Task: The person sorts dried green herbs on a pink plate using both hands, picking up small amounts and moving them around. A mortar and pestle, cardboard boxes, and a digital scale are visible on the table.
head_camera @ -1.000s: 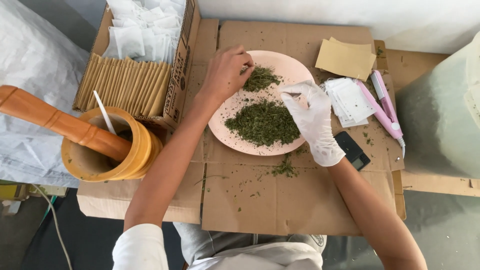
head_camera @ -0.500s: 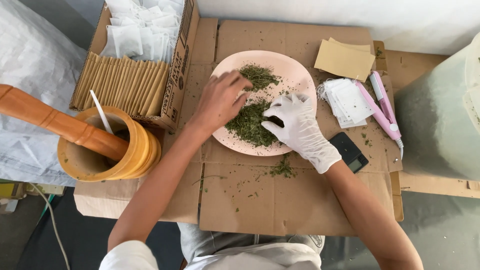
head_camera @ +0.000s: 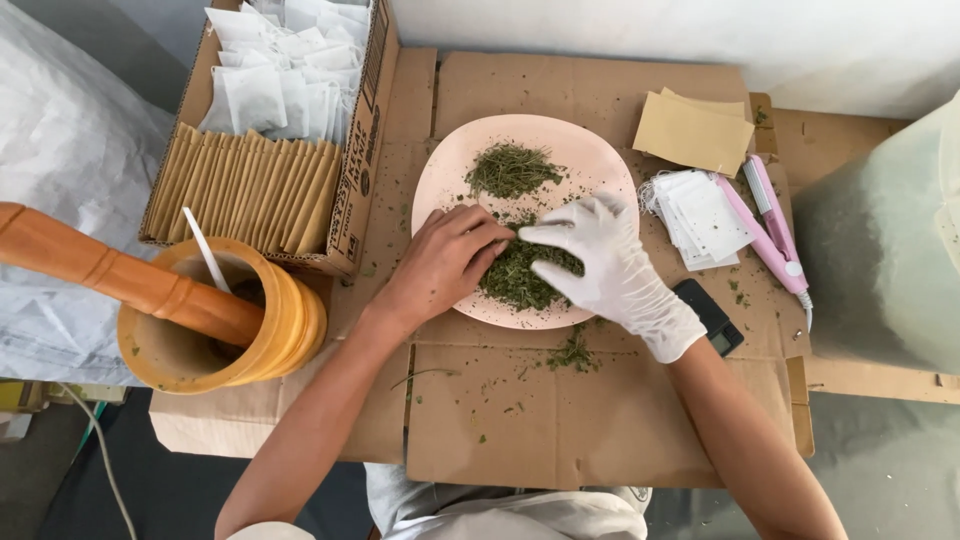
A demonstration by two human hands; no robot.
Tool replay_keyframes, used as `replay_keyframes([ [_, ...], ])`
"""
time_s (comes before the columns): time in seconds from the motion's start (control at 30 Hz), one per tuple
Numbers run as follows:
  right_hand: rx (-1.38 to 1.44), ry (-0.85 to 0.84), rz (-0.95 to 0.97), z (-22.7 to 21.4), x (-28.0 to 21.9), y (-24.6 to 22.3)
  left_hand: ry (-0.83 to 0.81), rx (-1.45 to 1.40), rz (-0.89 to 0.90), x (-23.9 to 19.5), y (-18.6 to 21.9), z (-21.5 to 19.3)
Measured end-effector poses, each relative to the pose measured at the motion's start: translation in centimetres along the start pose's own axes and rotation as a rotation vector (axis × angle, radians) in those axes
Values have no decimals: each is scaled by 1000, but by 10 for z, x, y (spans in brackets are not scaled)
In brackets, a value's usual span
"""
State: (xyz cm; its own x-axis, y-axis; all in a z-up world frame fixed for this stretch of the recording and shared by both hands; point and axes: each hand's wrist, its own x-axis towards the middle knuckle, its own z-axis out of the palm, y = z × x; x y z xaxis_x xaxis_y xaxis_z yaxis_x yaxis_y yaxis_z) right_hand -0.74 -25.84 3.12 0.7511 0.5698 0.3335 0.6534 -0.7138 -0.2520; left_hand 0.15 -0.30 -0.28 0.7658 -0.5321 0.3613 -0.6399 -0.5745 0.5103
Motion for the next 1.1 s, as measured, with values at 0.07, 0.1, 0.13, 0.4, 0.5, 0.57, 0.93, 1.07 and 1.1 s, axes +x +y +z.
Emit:
replay_keyframes([
  [0.07, -27, 2, -47, 23, -5, 7, 10, 0, 4, 1, -1, -2],
  [0.1, -55, 6, -95, 34, -8, 10, 20, 1, 11, 2, -1, -3],
  [0.13, -54, 5, -98, 43, -8, 13, 23, 2, 8, 2, -1, -5],
  [0.4, 27, 173, -94, 44, -7, 18, 24, -2, 26, 0, 0, -6],
  [0.5, 120, 155, -42, 39, -7, 22, 5, -23, 23, 0, 1, -4],
  [0.57, 210, 171, -17, 42, -7, 25, 10, -23, 33, 0, 0, -1],
  [0.93, 689, 81, 331, 28, -8, 15, 34, -129, 11, 3, 11, -2],
  [1.07, 785, 62, 426, 27, -7, 11, 71, -134, 35, 1, 10, 0],
  [1.1, 795, 58, 437, 27, -7, 11, 87, -128, 43, 1, 10, 1],
])
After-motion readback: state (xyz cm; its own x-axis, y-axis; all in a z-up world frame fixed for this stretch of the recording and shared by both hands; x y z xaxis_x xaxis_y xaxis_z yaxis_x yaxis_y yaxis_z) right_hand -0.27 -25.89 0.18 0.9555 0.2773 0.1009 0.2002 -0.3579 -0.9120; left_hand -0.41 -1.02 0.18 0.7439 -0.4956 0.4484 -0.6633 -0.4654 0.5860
